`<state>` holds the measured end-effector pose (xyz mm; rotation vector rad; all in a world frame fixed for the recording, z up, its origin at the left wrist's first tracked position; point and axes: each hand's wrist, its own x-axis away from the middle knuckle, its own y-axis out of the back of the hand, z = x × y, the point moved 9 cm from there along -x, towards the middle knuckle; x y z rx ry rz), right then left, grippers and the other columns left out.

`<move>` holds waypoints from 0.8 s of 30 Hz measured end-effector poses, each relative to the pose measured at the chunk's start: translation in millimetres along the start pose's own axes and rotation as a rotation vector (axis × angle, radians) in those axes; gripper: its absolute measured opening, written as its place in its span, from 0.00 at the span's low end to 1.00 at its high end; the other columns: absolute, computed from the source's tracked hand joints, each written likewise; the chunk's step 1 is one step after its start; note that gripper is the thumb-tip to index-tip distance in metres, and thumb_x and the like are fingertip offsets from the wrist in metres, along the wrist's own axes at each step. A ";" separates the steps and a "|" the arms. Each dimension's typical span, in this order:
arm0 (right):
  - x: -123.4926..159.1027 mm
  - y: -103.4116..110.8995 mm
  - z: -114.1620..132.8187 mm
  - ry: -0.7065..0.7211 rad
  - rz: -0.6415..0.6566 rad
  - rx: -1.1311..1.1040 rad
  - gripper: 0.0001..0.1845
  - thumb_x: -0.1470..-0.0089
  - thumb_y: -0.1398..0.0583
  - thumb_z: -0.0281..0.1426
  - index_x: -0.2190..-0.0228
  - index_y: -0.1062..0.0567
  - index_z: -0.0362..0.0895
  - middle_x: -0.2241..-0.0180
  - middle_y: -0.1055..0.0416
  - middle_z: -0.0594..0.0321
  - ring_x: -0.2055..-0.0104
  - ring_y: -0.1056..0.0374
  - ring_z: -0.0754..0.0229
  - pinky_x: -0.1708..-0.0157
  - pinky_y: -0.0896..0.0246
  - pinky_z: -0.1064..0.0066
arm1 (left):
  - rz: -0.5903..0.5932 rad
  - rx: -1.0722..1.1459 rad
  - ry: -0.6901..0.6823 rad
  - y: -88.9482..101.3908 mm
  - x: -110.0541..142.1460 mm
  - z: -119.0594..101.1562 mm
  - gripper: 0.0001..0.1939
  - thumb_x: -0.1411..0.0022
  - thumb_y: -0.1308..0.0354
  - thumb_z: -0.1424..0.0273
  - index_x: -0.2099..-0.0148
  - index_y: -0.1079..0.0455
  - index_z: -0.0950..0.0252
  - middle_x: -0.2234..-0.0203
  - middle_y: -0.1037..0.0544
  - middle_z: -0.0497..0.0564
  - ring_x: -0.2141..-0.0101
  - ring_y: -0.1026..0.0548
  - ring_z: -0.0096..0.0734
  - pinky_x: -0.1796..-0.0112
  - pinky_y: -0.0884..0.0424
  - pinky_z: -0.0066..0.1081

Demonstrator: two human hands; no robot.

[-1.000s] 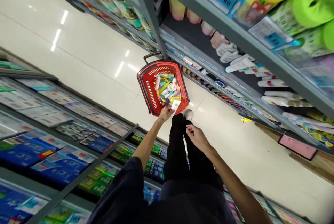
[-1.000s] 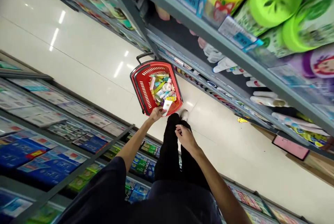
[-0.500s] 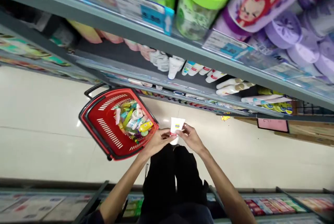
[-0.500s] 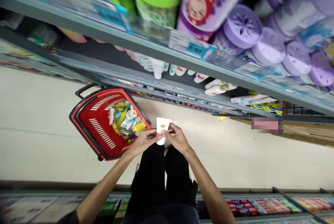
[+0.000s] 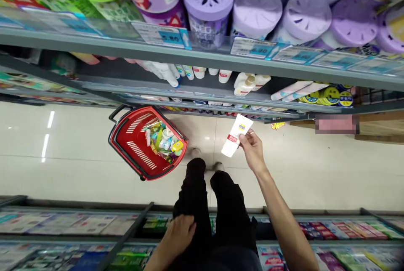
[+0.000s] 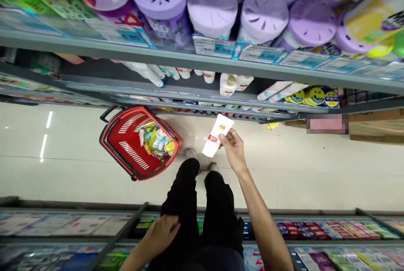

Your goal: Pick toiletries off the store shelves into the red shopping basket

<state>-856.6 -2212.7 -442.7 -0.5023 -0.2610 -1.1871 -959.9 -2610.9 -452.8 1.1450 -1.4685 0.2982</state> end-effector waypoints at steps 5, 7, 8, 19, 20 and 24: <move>-31.8 -0.1 9.5 0.104 0.042 0.042 0.29 0.48 0.27 0.57 0.60 0.24 0.48 0.59 0.16 0.58 0.62 0.22 0.55 0.66 0.28 0.67 | 0.174 -0.082 0.041 0.1 -41.1 -1.0 0.09 0.31 0.42 0.62 0.62 0.25 0.58 0.60 0.16 0.54 0.54 0.18 0.47 0.51 0.27 0.40; -47.2 -2.8 5.3 0.161 0.056 0.054 0.27 0.47 0.27 0.56 0.60 0.23 0.48 0.59 0.15 0.58 0.60 0.22 0.55 0.65 0.26 0.67 | 0.072 0.005 -0.019 28.5 -92.7 -18.9 0.11 0.31 0.42 0.60 0.62 0.23 0.58 0.60 0.15 0.54 0.54 0.17 0.48 0.50 0.26 0.40; -54.7 -5.0 2.6 0.190 0.066 0.058 0.26 0.46 0.27 0.54 0.59 0.23 0.49 0.58 0.15 0.58 0.59 0.21 0.55 0.64 0.26 0.67 | -0.011 0.085 -0.084 51.1 -120.6 -34.3 0.12 0.30 0.43 0.59 0.62 0.23 0.58 0.60 0.15 0.54 0.54 0.17 0.47 0.50 0.26 0.40; -96.2 -44.8 -8.9 0.561 0.228 0.110 0.23 0.44 0.26 0.49 0.56 0.24 0.50 0.56 0.15 0.59 0.57 0.18 0.54 0.55 0.19 0.61 | -0.732 0.713 -0.962 286.0 -199.5 -175.7 0.18 0.34 0.31 0.61 0.45 0.17 0.60 0.51 0.13 0.53 0.54 0.15 0.39 0.56 0.19 0.32; -96.1 -46.0 -10.2 0.604 0.243 0.117 0.23 0.44 0.25 0.48 0.56 0.24 0.50 0.55 0.15 0.58 0.56 0.18 0.53 0.54 0.19 0.61 | -0.725 0.701 -1.003 283.8 -202.2 -178.8 0.17 0.35 0.30 0.62 0.46 0.17 0.61 0.52 0.12 0.53 0.56 0.15 0.38 0.57 0.18 0.31; -89.4 -46.6 -6.6 0.761 0.272 0.182 0.21 0.42 0.26 0.45 0.53 0.22 0.48 0.52 0.16 0.57 0.52 0.18 0.52 0.49 0.19 0.59 | -0.762 0.579 -1.123 273.8 -202.7 -187.9 0.14 0.34 0.30 0.64 0.49 0.16 0.64 0.54 0.12 0.53 0.56 0.15 0.38 0.55 0.19 0.31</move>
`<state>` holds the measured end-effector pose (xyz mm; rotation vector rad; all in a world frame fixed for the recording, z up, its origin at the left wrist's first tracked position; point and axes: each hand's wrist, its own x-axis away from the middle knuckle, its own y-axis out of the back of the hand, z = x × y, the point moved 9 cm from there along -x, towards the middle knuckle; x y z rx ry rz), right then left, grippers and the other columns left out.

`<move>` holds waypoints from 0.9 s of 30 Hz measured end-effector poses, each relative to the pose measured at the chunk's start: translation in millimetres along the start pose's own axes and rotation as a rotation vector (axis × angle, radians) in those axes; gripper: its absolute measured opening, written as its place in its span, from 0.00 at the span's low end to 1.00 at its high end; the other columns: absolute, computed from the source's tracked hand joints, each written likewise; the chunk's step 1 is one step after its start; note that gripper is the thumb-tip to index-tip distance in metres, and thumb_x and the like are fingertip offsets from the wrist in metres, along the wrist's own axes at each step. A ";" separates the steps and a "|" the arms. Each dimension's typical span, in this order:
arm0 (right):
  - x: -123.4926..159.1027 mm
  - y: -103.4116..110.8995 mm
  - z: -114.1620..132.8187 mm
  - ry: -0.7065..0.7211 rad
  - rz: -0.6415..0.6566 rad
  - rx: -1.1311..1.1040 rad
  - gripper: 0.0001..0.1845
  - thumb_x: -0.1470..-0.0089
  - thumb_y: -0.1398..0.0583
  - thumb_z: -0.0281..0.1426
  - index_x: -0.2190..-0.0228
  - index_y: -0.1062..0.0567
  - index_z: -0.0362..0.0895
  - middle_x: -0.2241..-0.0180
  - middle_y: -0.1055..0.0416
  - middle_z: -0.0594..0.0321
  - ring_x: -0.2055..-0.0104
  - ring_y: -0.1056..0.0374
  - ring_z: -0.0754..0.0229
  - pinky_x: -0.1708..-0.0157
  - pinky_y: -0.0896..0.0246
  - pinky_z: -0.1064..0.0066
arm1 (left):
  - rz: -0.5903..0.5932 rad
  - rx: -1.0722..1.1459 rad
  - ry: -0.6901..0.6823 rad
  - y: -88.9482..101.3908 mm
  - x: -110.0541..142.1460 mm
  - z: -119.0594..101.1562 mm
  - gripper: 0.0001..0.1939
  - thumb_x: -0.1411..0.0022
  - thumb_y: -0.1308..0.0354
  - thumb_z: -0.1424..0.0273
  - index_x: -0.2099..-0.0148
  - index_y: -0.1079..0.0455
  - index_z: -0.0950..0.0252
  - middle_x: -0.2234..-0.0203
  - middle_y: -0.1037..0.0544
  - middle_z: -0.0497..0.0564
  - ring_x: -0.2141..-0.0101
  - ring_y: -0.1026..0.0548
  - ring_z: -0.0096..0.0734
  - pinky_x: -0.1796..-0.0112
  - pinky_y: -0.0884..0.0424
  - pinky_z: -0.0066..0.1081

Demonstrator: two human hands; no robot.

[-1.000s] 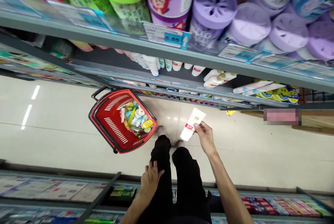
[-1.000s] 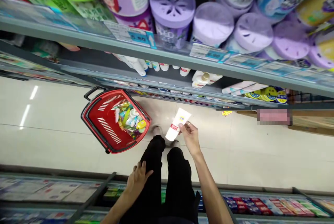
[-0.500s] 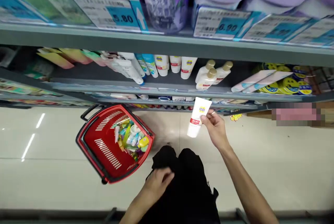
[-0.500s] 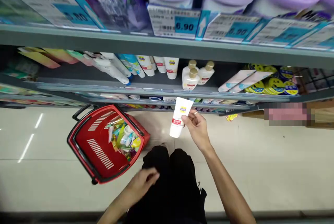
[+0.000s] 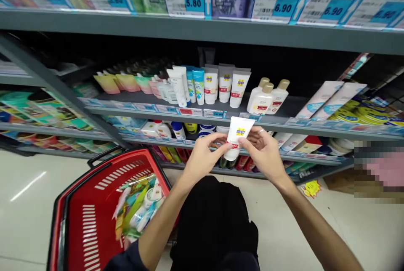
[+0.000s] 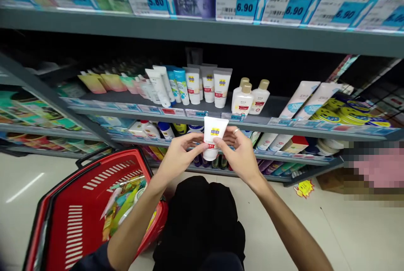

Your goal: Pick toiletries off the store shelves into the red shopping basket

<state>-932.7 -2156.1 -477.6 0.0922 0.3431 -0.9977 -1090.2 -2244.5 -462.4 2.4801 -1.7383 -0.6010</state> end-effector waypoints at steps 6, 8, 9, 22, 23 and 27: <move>-33.1 10.0 68.9 0.186 0.015 0.138 0.23 0.41 0.28 0.49 0.55 0.19 0.45 0.56 0.16 0.56 0.55 0.18 0.52 0.53 0.19 0.59 | 0.044 -0.097 -0.160 5.0 -31.6 -59.8 0.13 0.32 0.33 0.69 0.48 0.16 0.67 0.53 0.11 0.56 0.54 0.13 0.42 0.50 0.17 0.37; -54.0 10.0 97.6 0.279 0.025 0.213 0.23 0.41 0.28 0.48 0.54 0.20 0.44 0.57 0.16 0.56 0.56 0.18 0.52 0.55 0.19 0.60 | 0.057 -0.141 -0.214 9.8 -52.8 -80.2 0.12 0.32 0.33 0.70 0.48 0.17 0.68 0.54 0.11 0.57 0.54 0.13 0.42 0.49 0.16 0.39; -64.7 9.2 108.5 0.317 0.029 0.243 0.23 0.41 0.28 0.48 0.54 0.20 0.44 0.57 0.16 0.56 0.57 0.18 0.52 0.56 0.20 0.61 | 0.045 -0.168 -0.240 13.7 -63.8 -87.4 0.12 0.32 0.33 0.71 0.48 0.17 0.69 0.54 0.11 0.57 0.55 0.13 0.41 0.49 0.16 0.39; -144.3 -7.2 128.3 0.559 0.105 0.691 0.09 0.36 0.37 0.33 0.63 0.17 0.44 0.64 0.16 0.58 0.64 0.22 0.55 0.59 0.25 0.61 | 0.030 -0.308 -0.188 29.6 -136.0 -52.2 0.09 0.33 0.33 0.75 0.51 0.16 0.71 0.54 0.11 0.61 0.54 0.12 0.48 0.48 0.18 0.42; -147.7 -5.6 129.1 0.576 0.101 0.727 0.10 0.36 0.38 0.32 0.64 0.17 0.44 0.64 0.16 0.58 0.65 0.23 0.55 0.58 0.26 0.61 | 0.042 -0.315 -0.172 26.4 -138.2 -47.2 0.08 0.33 0.32 0.75 0.52 0.16 0.72 0.54 0.11 0.61 0.54 0.12 0.48 0.48 0.17 0.42; -156.6 -5.9 126.8 0.608 0.124 0.829 0.10 0.35 0.38 0.30 0.63 0.15 0.43 0.63 0.16 0.57 0.63 0.22 0.54 0.57 0.27 0.61 | 0.069 -0.356 -0.173 14.8 -145.3 -30.9 0.07 0.31 0.32 0.72 0.55 0.16 0.72 0.56 0.11 0.62 0.55 0.13 0.48 0.50 0.18 0.41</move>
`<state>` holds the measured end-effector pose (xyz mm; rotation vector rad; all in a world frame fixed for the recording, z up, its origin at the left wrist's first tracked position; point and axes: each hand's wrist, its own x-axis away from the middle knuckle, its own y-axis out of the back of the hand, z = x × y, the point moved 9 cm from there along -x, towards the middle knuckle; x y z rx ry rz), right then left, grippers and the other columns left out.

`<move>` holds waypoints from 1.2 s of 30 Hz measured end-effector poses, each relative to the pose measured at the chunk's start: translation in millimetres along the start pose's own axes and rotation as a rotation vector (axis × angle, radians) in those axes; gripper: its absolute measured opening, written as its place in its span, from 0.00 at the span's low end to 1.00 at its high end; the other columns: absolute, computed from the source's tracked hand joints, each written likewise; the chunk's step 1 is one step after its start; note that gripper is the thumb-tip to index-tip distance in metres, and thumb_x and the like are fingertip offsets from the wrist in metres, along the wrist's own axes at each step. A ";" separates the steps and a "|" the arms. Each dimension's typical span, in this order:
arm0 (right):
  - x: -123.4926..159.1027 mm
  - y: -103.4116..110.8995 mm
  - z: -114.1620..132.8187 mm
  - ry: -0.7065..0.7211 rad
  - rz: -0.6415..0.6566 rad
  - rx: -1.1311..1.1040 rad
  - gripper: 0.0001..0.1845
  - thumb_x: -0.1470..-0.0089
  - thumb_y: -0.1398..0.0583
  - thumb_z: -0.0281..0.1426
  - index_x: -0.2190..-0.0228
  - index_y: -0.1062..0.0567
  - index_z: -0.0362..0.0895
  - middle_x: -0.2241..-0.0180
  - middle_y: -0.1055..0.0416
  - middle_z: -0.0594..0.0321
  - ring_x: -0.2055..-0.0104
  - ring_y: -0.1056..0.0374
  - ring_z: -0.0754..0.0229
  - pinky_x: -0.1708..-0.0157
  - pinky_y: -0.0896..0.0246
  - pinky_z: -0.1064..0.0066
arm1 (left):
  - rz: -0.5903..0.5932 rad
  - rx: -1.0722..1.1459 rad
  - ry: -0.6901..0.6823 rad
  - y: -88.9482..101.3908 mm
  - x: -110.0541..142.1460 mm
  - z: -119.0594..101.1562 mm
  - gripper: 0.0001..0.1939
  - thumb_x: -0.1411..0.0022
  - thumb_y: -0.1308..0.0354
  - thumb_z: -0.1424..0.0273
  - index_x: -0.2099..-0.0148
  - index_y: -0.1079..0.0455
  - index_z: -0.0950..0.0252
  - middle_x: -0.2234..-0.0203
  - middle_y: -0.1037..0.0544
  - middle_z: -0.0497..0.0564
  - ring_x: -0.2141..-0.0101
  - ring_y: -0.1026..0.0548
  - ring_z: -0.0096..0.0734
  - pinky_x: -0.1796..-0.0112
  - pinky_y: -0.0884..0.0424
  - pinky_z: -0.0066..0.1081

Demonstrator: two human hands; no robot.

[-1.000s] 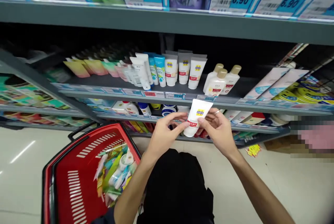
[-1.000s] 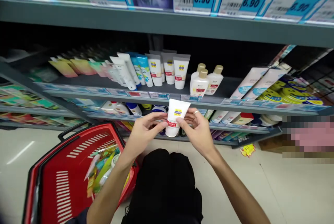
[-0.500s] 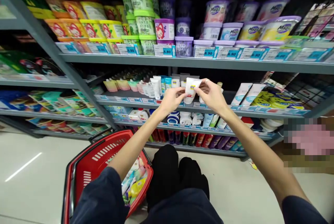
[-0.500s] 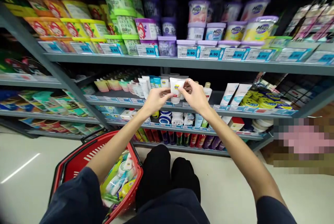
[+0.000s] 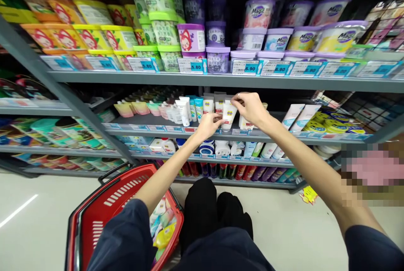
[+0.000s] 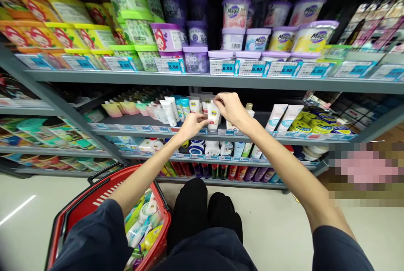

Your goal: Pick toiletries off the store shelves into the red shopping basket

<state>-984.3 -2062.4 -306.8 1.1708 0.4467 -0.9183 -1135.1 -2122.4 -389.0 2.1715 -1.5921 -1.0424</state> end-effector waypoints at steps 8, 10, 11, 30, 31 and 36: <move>-0.8 -10.5 -6.1 -0.136 0.211 0.232 0.16 0.36 0.40 0.24 0.53 0.14 0.44 0.51 0.15 0.54 0.49 0.20 0.45 0.47 0.25 0.55 | 0.029 0.060 0.063 -9.6 -2.6 12.3 0.06 0.32 0.31 0.72 0.55 0.18 0.69 0.54 0.12 0.61 0.54 0.13 0.47 0.52 0.18 0.38; -1.3 -9.7 -8.3 -0.147 0.228 0.231 0.16 0.36 0.40 0.24 0.54 0.14 0.44 0.53 0.15 0.54 0.50 0.20 0.45 0.46 0.25 0.55 | 0.048 0.051 0.050 -10.5 -1.5 9.1 0.06 0.32 0.31 0.71 0.56 0.19 0.69 0.56 0.12 0.61 0.55 0.13 0.47 0.52 0.18 0.39; -1.6 -9.6 -9.3 -0.146 0.231 0.219 0.16 0.36 0.40 0.24 0.54 0.14 0.44 0.54 0.15 0.54 0.51 0.20 0.45 0.46 0.25 0.55 | 0.057 0.048 0.040 -11.2 -1.0 7.3 0.05 0.32 0.31 0.72 0.56 0.19 0.69 0.56 0.12 0.61 0.55 0.13 0.48 0.52 0.18 0.40; -0.9 -8.2 -15.7 -0.132 0.236 0.166 0.14 0.37 0.38 0.26 0.54 0.14 0.41 0.57 0.15 0.51 0.53 0.20 0.44 0.45 0.25 0.49 | 0.046 0.049 -0.033 -14.4 -0.5 3.9 0.11 0.30 0.32 0.65 0.55 0.20 0.69 0.56 0.12 0.62 0.54 0.13 0.46 0.50 0.18 0.42; -0.7 -8.1 -15.9 -0.135 0.235 0.165 0.14 0.37 0.38 0.27 0.54 0.14 0.41 0.57 0.15 0.51 0.53 0.20 0.44 0.45 0.25 0.49 | 0.047 0.046 -0.042 -15.0 -0.6 4.1 0.10 0.30 0.32 0.65 0.55 0.20 0.68 0.56 0.12 0.62 0.54 0.13 0.46 0.50 0.18 0.42; 0.6 -6.8 -12.9 -0.146 0.234 0.188 0.16 0.37 0.40 0.25 0.53 0.14 0.42 0.56 0.15 0.52 0.52 0.21 0.45 0.46 0.25 0.52 | 0.042 0.030 -0.051 -15.1 -1.2 5.5 0.06 0.31 0.32 0.68 0.58 0.20 0.66 0.57 0.12 0.59 0.54 0.14 0.46 0.50 0.18 0.41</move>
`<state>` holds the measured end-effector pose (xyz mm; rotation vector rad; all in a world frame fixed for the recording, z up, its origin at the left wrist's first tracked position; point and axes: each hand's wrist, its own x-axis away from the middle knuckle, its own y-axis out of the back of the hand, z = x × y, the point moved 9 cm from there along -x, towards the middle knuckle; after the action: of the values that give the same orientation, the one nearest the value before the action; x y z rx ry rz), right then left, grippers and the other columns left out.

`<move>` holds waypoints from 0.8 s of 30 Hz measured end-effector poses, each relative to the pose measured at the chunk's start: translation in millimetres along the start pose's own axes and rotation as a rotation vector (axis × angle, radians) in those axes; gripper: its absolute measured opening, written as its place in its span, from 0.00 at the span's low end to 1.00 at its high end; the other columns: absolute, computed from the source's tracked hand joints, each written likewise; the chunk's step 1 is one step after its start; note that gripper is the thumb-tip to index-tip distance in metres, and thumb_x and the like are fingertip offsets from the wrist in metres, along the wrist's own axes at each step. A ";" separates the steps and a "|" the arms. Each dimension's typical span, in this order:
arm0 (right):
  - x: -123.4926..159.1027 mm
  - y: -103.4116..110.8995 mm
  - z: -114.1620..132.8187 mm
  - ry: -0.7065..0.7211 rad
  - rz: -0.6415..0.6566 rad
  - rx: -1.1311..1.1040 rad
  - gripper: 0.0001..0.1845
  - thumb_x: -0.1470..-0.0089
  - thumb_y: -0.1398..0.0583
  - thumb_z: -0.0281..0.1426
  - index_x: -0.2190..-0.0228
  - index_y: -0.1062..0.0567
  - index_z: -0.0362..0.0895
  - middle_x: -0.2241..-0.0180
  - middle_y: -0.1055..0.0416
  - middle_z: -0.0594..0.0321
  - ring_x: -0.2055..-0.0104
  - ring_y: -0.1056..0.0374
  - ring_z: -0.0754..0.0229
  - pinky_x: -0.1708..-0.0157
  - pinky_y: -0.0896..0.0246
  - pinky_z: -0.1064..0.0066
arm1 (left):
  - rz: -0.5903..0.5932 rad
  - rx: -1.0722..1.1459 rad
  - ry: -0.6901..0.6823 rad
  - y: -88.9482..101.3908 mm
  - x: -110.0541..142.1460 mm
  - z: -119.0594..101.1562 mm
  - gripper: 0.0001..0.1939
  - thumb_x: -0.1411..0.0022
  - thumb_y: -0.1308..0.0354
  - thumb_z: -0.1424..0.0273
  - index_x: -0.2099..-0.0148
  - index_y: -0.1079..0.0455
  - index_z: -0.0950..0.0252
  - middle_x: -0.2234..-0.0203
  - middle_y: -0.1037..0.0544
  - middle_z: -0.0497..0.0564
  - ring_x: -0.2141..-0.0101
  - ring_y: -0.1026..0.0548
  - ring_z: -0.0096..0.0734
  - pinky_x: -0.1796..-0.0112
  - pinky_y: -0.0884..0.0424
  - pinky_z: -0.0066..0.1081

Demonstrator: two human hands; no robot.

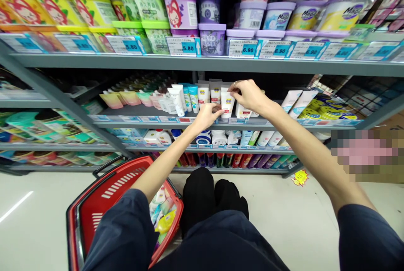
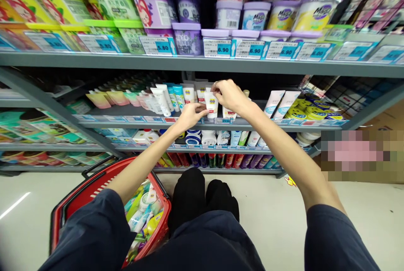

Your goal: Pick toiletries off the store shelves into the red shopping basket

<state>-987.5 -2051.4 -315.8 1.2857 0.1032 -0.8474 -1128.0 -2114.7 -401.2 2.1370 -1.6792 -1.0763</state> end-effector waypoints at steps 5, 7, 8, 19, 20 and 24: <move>0.3 0.4 3.5 -0.007 0.015 0.019 0.16 0.38 0.40 0.24 0.54 0.14 0.41 0.55 0.15 0.51 0.52 0.21 0.44 0.46 0.26 0.53 | 0.010 0.006 0.017 -1.3 -1.5 0.9 0.04 0.32 0.32 0.70 0.58 0.20 0.66 0.57 0.12 0.59 0.55 0.13 0.46 0.50 0.18 0.41; 0.2 0.3 4.2 -0.015 0.025 0.029 0.16 0.37 0.40 0.25 0.53 0.14 0.41 0.55 0.15 0.51 0.51 0.22 0.44 0.45 0.27 0.53 | 0.020 -0.001 0.015 -3.6 -2.4 0.0 0.05 0.31 0.32 0.69 0.59 0.20 0.67 0.57 0.12 0.60 0.55 0.13 0.46 0.50 0.17 0.41; 0.8 0.8 5.1 -0.017 0.029 0.037 0.16 0.37 0.40 0.25 0.53 0.15 0.41 0.54 0.16 0.51 0.51 0.22 0.44 0.45 0.27 0.52 | 0.028 0.003 0.020 -4.6 -2.6 -0.2 0.06 0.31 0.32 0.69 0.58 0.21 0.67 0.57 0.12 0.60 0.56 0.13 0.46 0.51 0.17 0.41; 89.4 18.9 28.0 -0.020 -0.245 -0.086 0.15 0.31 0.40 0.39 0.51 0.17 0.47 0.58 0.17 0.55 0.58 0.21 0.48 0.56 0.26 0.57 | -0.270 -0.181 -0.052 98.3 68.4 -23.1 0.14 0.30 0.37 0.61 0.53 0.17 0.64 0.57 0.13 0.55 0.62 0.17 0.36 0.55 0.20 0.34; 98.4 7.8 22.5 -0.057 -0.228 -0.104 0.14 0.31 0.40 0.39 0.53 0.17 0.47 0.63 0.17 0.57 0.62 0.21 0.49 0.58 0.27 0.58 | -0.258 -0.216 -0.021 100.9 75.2 -19.1 0.14 0.31 0.37 0.60 0.54 0.16 0.63 0.62 0.13 0.54 0.66 0.19 0.35 0.59 0.21 0.33; 126.2 -34.3 -7.8 -0.225 -0.214 -0.169 0.15 0.31 0.40 0.40 0.59 0.17 0.46 0.76 0.21 0.62 0.72 0.23 0.51 0.63 0.27 0.58 | -0.176 -0.245 0.071 87.2 84.6 1.2 0.15 0.32 0.37 0.60 0.53 0.16 0.64 0.80 0.24 0.46 0.76 0.27 0.33 0.64 0.26 0.32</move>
<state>-916.6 -2108.2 -410.2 1.0254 0.1327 -1.1372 -1187.4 -2219.5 -386.3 2.1637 -1.2747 -1.1706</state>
